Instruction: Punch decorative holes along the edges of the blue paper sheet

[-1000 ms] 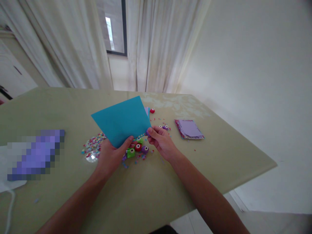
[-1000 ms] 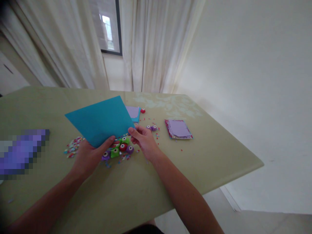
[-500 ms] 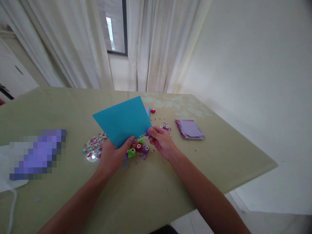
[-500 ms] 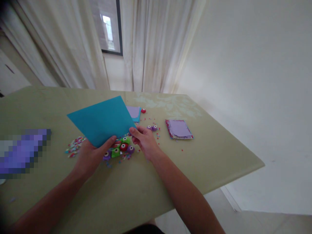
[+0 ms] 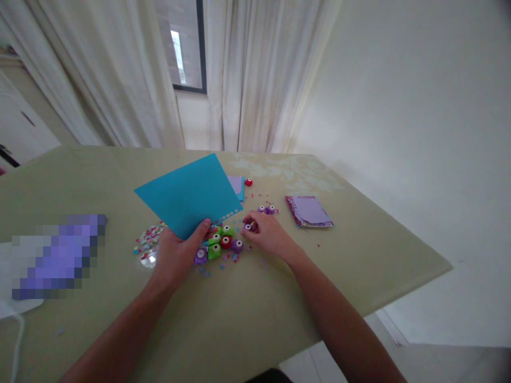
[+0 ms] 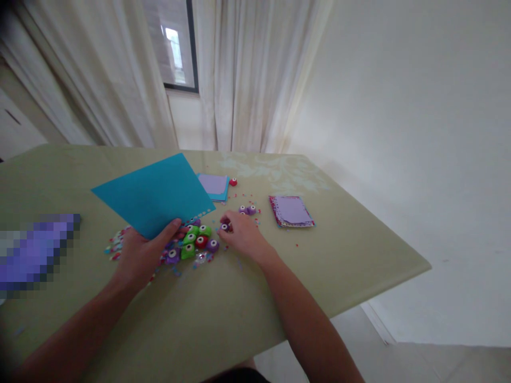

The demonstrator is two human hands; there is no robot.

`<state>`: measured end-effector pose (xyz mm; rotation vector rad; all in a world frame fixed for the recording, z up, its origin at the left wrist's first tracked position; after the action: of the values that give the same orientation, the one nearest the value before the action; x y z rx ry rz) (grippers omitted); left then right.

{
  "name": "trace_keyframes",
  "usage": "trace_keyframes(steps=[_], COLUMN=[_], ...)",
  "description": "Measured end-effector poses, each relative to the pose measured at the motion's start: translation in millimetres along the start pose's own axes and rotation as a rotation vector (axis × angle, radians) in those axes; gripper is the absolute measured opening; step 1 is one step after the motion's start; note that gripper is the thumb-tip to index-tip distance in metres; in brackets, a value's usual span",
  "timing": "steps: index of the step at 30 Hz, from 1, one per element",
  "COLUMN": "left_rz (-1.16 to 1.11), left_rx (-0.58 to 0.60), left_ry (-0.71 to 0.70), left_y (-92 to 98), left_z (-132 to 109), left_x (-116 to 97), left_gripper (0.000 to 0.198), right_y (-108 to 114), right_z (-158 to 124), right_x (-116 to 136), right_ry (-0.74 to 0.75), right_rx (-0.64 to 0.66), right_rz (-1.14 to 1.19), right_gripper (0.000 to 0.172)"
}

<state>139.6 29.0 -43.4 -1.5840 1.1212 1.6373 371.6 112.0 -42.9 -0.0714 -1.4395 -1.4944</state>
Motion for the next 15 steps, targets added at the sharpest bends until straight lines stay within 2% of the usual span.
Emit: trace_keyframes(steps=[3, 6, 8, 9, 12, 15], left_rz=[-0.01, -0.024, -0.029, -0.028, -0.034, -0.064], left_rx=[-0.004, -0.006, -0.01, -0.013, -0.008, -0.004], left_ry=[0.018, 0.033, 0.039, 0.039, 0.039, 0.061], left_y=[0.6, 0.4, 0.3, 0.3, 0.4, -0.2], left_z=[-2, -2, -1, -1, 2, 2], left_x=[-4, -6, -4, -3, 2, 4], left_gripper=[0.037, 0.037, 0.039, 0.04, 0.043, 0.042], right_y=[-5, 8, 22, 28, 37, 33], right_z=[1, 4, 5, 5, 4, 3], right_x=[-1, -9, -16, -20, -27, -29], right_ry=[0.031, 0.035, -0.005, -0.036, -0.079, -0.053], right_rx=[0.072, -0.083, -0.2, -0.203, -0.034, 0.098], right_rz=[0.108, 0.067, -0.105, -0.198, -0.363, -0.405], right_gripper=[0.016, 0.018, 0.014, 0.014, 0.022, 0.021])
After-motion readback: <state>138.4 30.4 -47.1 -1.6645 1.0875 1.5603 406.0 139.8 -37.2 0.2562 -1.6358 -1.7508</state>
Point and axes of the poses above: each hand's wrist, its own z-axis towards the middle knuckle, its own y-axis out of the back of the hand, x = y × z, the point moved 1 cm from there along z, towards the middle knuckle, and after that the axes turned 9 degrees about y, right-handed, at the moved point
